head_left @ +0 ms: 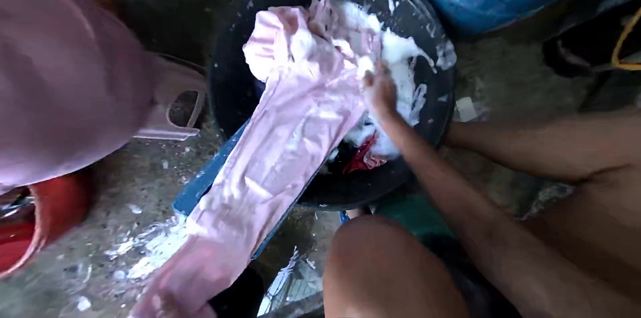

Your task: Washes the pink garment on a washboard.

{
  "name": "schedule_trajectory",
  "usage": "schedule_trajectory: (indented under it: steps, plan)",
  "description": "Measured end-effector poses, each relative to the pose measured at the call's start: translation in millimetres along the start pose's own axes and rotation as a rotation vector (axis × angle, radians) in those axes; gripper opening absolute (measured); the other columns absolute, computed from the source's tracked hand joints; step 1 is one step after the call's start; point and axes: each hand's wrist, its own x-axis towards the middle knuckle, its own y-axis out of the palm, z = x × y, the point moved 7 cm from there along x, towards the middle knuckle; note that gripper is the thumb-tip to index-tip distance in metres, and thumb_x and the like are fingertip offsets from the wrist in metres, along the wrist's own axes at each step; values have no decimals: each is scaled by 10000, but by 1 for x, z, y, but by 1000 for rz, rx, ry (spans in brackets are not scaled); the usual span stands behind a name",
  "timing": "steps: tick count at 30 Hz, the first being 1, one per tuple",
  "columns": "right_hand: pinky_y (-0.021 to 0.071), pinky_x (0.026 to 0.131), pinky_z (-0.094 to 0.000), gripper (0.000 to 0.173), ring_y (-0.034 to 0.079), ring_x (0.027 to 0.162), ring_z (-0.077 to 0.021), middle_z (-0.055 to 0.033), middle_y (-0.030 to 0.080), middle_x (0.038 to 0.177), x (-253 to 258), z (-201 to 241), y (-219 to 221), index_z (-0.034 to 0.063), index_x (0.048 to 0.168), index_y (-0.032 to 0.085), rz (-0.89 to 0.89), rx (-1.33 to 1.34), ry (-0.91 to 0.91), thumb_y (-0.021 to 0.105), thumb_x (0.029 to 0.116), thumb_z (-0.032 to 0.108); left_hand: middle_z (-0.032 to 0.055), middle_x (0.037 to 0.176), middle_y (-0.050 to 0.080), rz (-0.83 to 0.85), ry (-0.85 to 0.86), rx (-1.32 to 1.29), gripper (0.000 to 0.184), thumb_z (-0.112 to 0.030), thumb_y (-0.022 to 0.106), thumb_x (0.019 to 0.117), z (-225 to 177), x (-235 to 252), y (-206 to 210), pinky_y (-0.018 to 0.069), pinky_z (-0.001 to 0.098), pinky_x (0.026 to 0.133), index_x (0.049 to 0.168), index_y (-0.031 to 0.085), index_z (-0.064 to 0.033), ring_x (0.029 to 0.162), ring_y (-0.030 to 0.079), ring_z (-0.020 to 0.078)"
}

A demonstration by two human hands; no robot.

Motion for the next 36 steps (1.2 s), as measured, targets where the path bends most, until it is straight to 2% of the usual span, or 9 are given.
schedule_trajectory:
  steps: [3, 6, 13, 16, 19, 27, 30, 32, 36]
  plan:
    - [609, 768, -497, 395, 721, 897, -339, -210, 702, 1073, -85, 72, 88, -13, 1340, 572, 100, -4, -532, 644, 990, 155, 92, 1268, 571, 49, -200, 145, 634, -422, 378, 1096, 8, 3, 79, 538, 262, 897, 1544, 252, 8, 1033, 607, 24]
    - [562, 949, -456, 252, 697, 1107, -269, -98, 731, 1187, -128, 84, 151, 110, 1196, 740, 190, -47, -1130, 666, 956, 117, 289, 1518, 439, 2, -216, 238, 826, -426, 585, 1019, 4, 10, 119, 410, 412, 1148, 1586, 217, 49, 1368, 508, 277]
    - [530, 900, -610, 444, 696, 1061, -457, -265, 703, 1184, 108, -29, 29, 54, 1489, 516, -161, -372, -218, 434, 1086, 219, 322, 1472, 480, -123, -156, 370, 807, -379, 637, 999, 7, 11, 122, 361, 373, 1175, 1535, 293, 116, 1390, 496, 299]
    - [567, 885, -500, 311, 696, 993, -352, -209, 705, 1082, -16, 28, 79, -15, 1268, 639, -39, -163, -510, 634, 998, 139, 340, 1536, 393, -104, -194, 404, 848, -395, 612, 1003, 10, 8, 120, 295, 405, 1217, 1558, 229, 120, 1461, 400, 347]
    - [583, 883, -406, 225, 719, 1019, -255, -101, 754, 1083, -131, 66, 150, 127, 1122, 767, 107, -23, -1074, 722, 902, 147, 341, 1513, 416, -65, -150, 402, 844, -379, 608, 1006, 13, 4, 120, 345, 347, 1192, 1549, 216, 136, 1429, 450, 294]
    - [520, 925, -599, 453, 694, 1062, -458, -269, 708, 1161, 92, -10, 42, 44, 1494, 509, -119, -328, -246, 463, 1079, 219, 346, 1501, 430, -124, -177, 410, 839, -400, 596, 1010, 17, -2, 123, 343, 373, 1189, 1546, 233, 134, 1417, 462, 323]
    - [588, 789, -456, 295, 707, 892, -308, -174, 717, 988, -43, 44, 100, -28, 1215, 656, -40, -90, -652, 669, 947, 95, 354, 1528, 390, -110, -169, 435, 845, -405, 581, 1013, 19, -4, 121, 307, 369, 1212, 1547, 222, 142, 1449, 418, 335]
    - [579, 832, -381, 219, 724, 963, -221, -75, 765, 1055, -110, 59, 138, 83, 1104, 766, 46, -30, -1030, 700, 897, 107, 359, 1530, 382, -92, -149, 437, 832, -378, 582, 1015, 16, -4, 122, 307, 350, 1211, 1541, 218, 153, 1454, 414, 324]
    - [568, 955, -456, 266, 719, 1065, -291, -147, 747, 1144, 5, 6, 92, 56, 1222, 732, -91, -189, -801, 656, 980, 135, 356, 1538, 374, -93, -153, 412, 819, -346, 593, 1016, 11, -7, 123, 283, 328, 1221, 1539, 216, 159, 1470, 393, 309]
